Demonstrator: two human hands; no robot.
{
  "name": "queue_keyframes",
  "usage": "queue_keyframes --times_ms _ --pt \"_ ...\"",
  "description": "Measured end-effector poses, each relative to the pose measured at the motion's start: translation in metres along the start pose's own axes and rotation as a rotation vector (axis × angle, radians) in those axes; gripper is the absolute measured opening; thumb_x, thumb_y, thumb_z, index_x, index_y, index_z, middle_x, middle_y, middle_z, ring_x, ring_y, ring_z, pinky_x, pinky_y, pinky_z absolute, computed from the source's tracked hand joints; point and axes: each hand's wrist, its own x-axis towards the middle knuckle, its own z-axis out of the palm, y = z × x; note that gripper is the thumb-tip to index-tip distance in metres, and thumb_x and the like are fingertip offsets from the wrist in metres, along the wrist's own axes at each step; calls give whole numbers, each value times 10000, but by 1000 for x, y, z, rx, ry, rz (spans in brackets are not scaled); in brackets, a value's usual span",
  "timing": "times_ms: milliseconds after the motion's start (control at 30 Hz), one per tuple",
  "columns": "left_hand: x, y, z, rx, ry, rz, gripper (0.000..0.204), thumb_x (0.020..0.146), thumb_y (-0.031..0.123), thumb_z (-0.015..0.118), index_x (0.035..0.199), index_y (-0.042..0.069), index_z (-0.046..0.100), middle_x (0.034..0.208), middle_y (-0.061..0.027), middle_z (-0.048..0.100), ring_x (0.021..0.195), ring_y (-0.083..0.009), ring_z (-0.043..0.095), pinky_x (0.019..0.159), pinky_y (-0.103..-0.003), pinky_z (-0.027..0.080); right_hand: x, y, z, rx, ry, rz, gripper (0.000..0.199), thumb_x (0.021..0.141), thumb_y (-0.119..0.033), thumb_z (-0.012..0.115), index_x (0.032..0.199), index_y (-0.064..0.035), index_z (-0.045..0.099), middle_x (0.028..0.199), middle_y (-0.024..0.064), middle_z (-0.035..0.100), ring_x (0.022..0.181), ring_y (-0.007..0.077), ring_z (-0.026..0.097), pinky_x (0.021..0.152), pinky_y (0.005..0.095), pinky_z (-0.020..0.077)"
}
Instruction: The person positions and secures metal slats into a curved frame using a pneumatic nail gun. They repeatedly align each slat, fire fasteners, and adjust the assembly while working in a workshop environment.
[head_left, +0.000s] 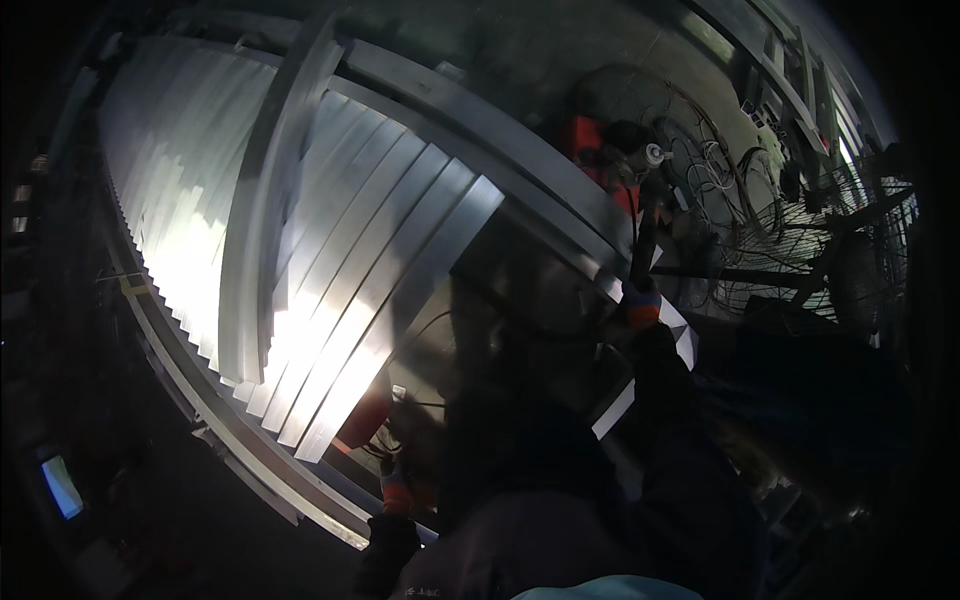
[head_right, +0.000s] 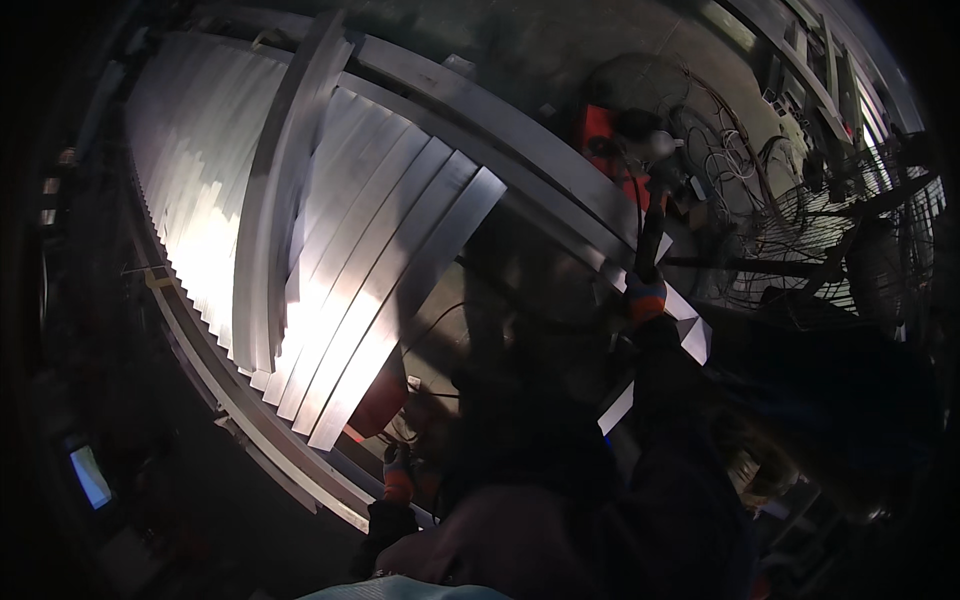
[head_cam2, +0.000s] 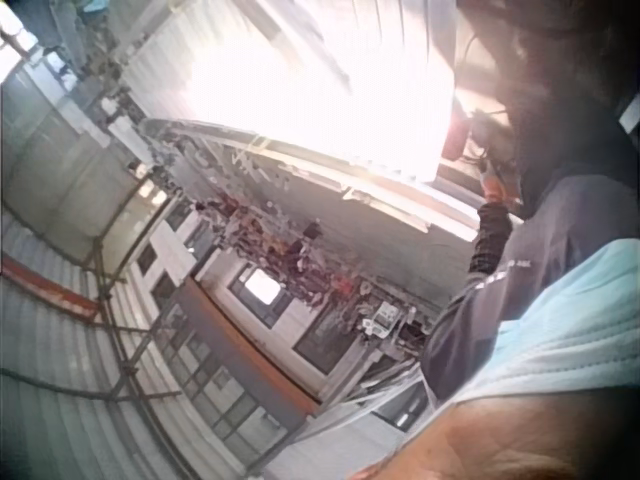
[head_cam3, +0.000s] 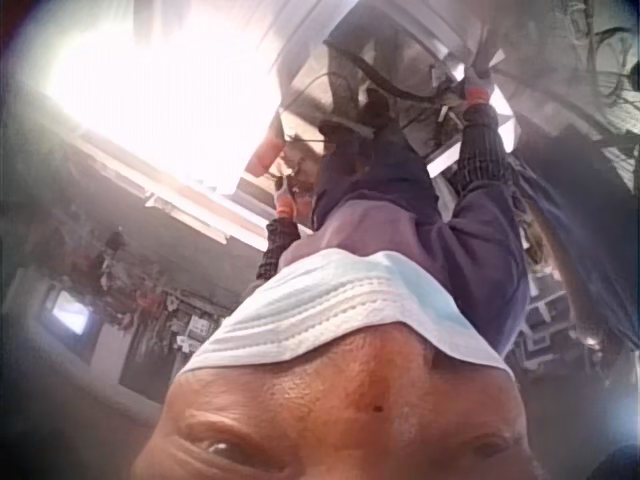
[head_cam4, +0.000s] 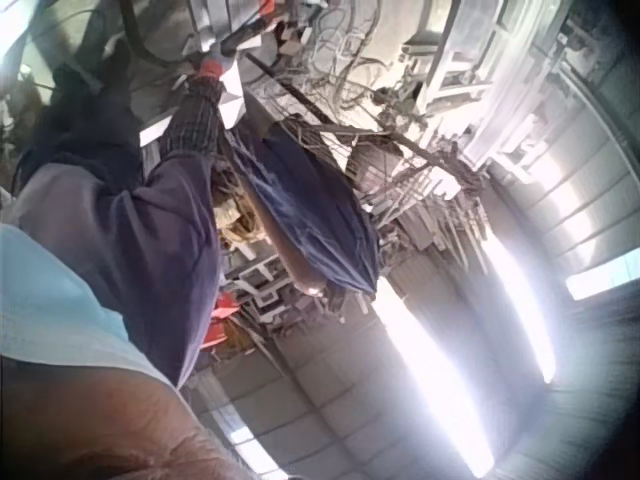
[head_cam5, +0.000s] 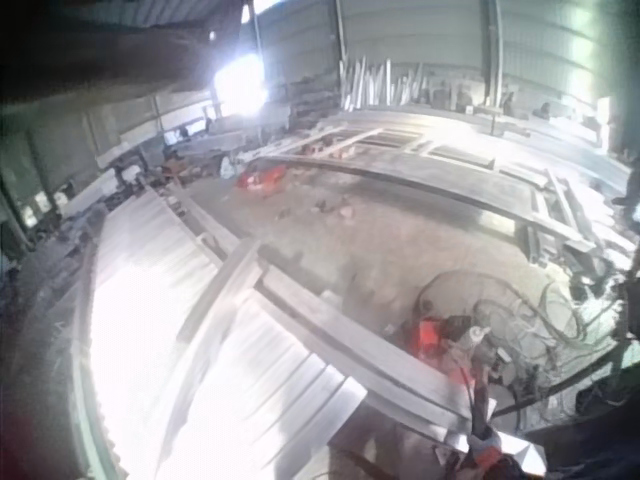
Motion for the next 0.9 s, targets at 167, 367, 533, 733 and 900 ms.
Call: queue_keyframes --times_ms 167,367,533,733,900 --pt "41 69 9 439 224 143 461 912 95 604 1340 38 442 1147 -83 595 1024 -185 561 870 -332 481 -17 -41 -4 -242 -114 8 466 825 -330 667 1155 -8 602 1022 157 680 957 292 648 803 365 497" --pt "105 212 61 975 528 830 739 821 289 728 1391 -4 360 1265 -181 517 1078 -294 534 929 -392 458 -45 -123 2 -358 -293 29 502 862 -485 602 1142 -71 647 1019 167 681 983 324 644 829 417 488" --pt "153 334 119 1361 677 1064 916 761 466 727 1445 19 313 1403 -214 410 1289 -378 389 1069 -463 337 -31 -91 12 -517 -117 -94 656 837 -438 644 1324 -37 467 1178 204 621 1077 381 601 880 440 486" --pt "192 403 139 1640 735 549 1245 558 708 741 1501 95 206 1467 -165 360 1359 -356 323 1128 -430 263 -3 -50 11 -521 -28 -34 627 764 -230 675 1282 30 437 1176 218 617 1108 373 585 924 422 467" --pt "224 424 116 1704 631 416 1141 571 687 738 1478 177 271 1479 -141 336 1351 -348 334 1079 -476 340 -10 -53 11 -425 12 36 721 764 -279 705 1313 79 404 1167 260 614 1088 371 593 888 416 474"
